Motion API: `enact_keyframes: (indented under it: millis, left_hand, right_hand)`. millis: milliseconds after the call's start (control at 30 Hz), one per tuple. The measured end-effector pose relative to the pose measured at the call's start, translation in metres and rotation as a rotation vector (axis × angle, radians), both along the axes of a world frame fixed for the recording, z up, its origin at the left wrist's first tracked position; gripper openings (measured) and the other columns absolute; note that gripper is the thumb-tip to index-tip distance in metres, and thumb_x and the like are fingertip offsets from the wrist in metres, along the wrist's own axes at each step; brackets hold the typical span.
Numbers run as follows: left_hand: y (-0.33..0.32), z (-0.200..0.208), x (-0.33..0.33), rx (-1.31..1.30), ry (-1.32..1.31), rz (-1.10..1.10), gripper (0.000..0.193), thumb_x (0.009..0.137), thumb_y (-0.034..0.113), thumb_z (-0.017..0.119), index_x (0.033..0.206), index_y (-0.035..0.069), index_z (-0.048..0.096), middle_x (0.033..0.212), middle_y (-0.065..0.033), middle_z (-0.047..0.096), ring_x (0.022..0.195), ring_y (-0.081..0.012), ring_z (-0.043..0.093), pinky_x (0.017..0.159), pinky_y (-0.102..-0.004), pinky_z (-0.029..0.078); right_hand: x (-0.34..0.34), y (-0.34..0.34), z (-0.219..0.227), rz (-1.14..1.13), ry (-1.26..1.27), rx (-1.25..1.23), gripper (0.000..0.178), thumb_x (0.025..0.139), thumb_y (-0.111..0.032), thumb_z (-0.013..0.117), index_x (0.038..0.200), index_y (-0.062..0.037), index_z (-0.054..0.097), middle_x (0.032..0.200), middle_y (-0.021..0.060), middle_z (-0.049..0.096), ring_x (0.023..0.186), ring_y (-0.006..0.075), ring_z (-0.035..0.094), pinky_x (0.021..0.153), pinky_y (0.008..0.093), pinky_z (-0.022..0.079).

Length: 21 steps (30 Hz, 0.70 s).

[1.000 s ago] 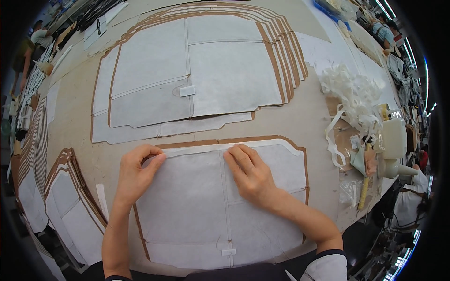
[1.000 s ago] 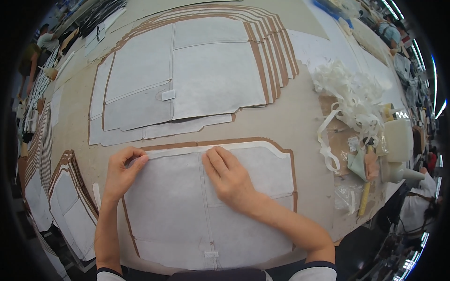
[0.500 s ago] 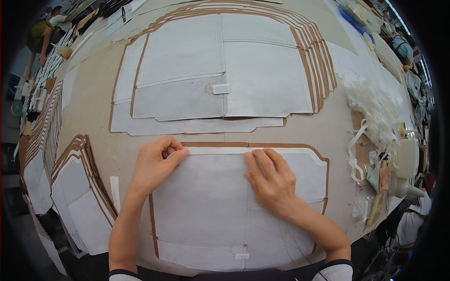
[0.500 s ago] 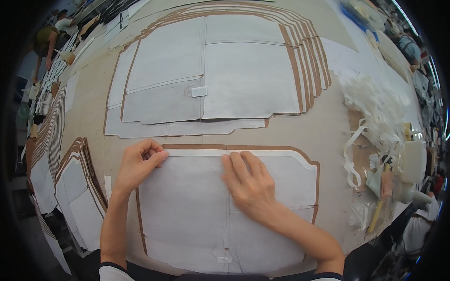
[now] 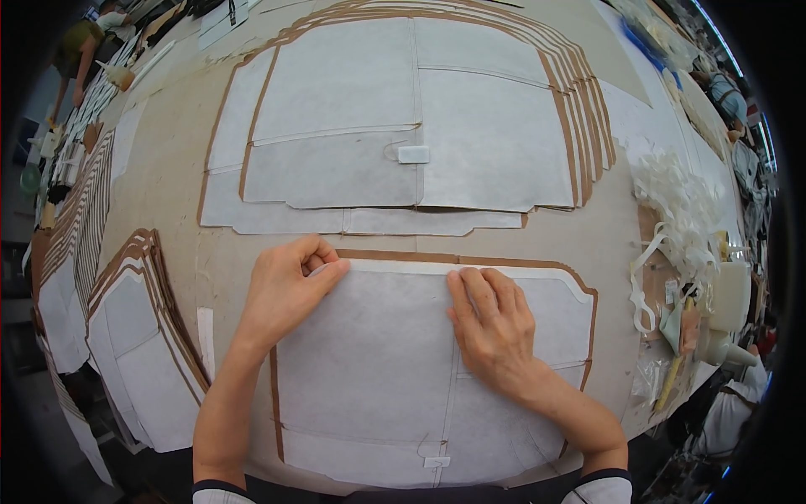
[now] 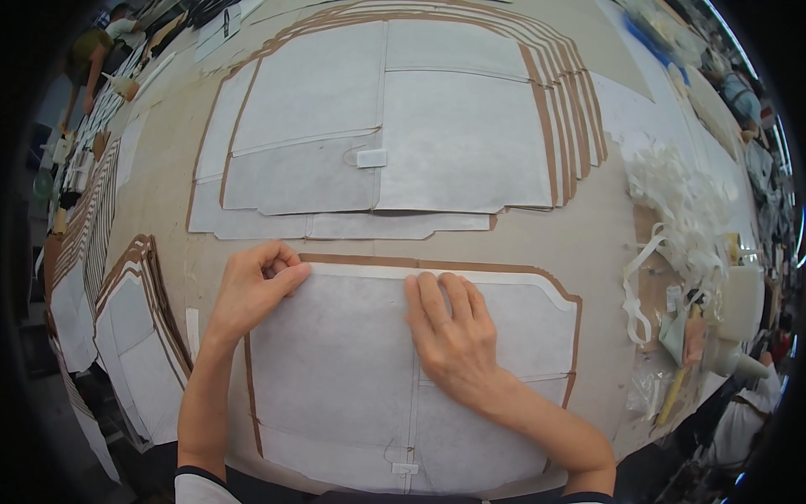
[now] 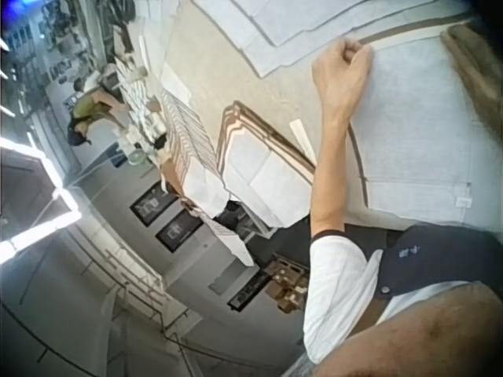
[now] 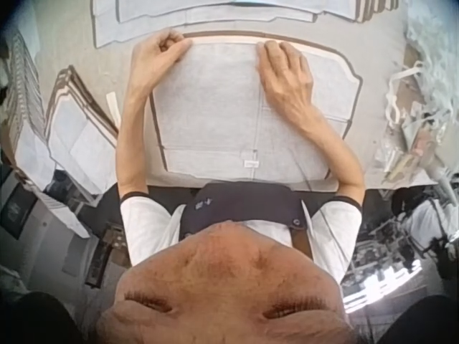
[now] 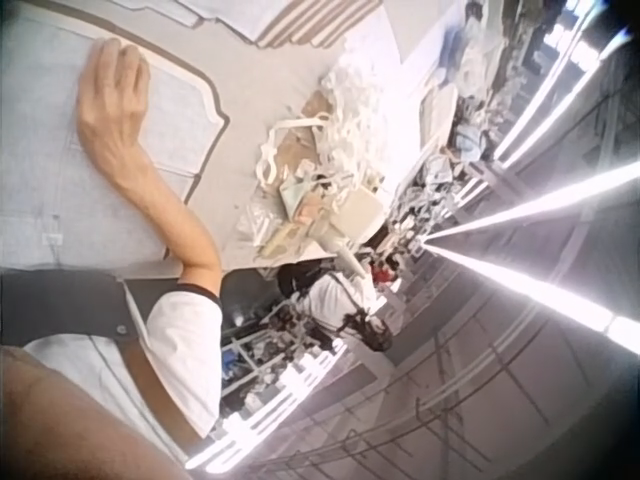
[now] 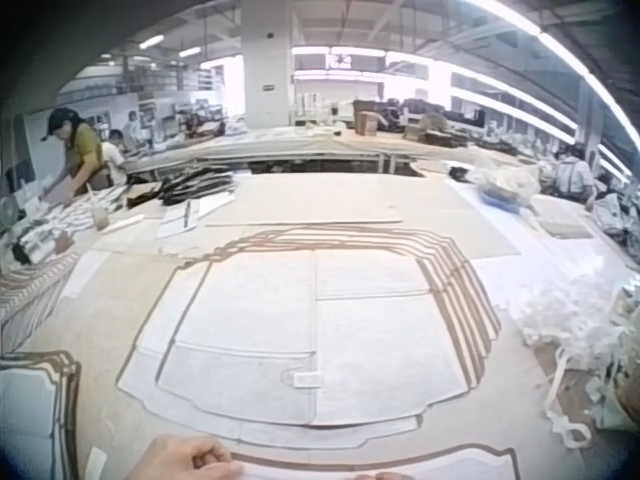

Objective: Assembling leather bag components by applying adhesive strips and folding edges.

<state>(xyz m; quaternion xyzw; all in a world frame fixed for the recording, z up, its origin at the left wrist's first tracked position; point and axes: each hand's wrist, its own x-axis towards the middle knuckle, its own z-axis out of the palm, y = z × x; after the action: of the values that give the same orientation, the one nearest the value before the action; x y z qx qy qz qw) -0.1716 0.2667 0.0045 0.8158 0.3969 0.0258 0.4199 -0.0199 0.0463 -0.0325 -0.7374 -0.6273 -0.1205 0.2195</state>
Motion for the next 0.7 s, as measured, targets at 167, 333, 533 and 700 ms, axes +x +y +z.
enact_keyframes:
  millis: [167, 333, 533, 700]
  left_hand:
    - [0.002, -0.003, -0.002, 0.017, 0.005, -0.003, 0.017, 0.083, 0.017, 0.072, 0.080, 0.002, 0.066, 0.061, 0.0001, 0.060, 0.058, -0.0063, 0.052, 0.054, -0.0244, 0.040]
    - [0.002, -0.001, 0.000, 0.003, 0.020, -0.007, 0.018, 0.082, 0.019, 0.073, 0.081, 0.002, 0.067, 0.060, -0.0004, 0.059, 0.057, -0.0069, 0.052, 0.053, -0.0252, 0.040]
    - [0.004, -0.004, -0.003, 0.010, -0.006, -0.021, 0.019, 0.082, 0.020, 0.073, 0.082, 0.001, 0.067, 0.061, -0.0010, 0.060, 0.057, -0.0080, 0.053, 0.053, -0.0268, 0.041]
    - [0.002, -0.008, -0.011, 0.115, -0.097, -0.020, 0.020, 0.084, 0.019, 0.073, 0.084, 0.000, 0.068, 0.064, -0.0026, 0.062, 0.058, -0.0079, 0.053, 0.053, -0.0265, 0.042]
  right_hand:
    - [-0.005, 0.010, 0.000, 0.016, 0.027, 0.010, 0.044, 0.069, -0.001, 0.067, 0.110, 0.0131, 0.062, 0.111, 0.0200, 0.059, 0.100, 0.0349, 0.060, 0.087, 0.0468, 0.050]
    - [-0.019, 0.030, -0.004, 0.070, 0.050, 0.028, 0.046, 0.069, -0.003, 0.065, 0.111, 0.0144, 0.061, 0.113, 0.0218, 0.058, 0.104, 0.0349, 0.058, 0.090, 0.0463, 0.048]
    - [-0.042, 0.058, -0.009, 0.130, 0.087, -0.005, 0.046, 0.078, -0.005, 0.069, 0.121, 0.0112, 0.059, 0.119, 0.0195, 0.055, 0.112, 0.0343, 0.054, 0.092, 0.0466, 0.045]
    - [-0.056, 0.075, -0.014, 0.153, 0.073, 0.004, 0.046, 0.080, -0.005, 0.068, 0.122, 0.0112, 0.058, 0.120, 0.0200, 0.054, 0.114, 0.0344, 0.053, 0.094, 0.0464, 0.044]
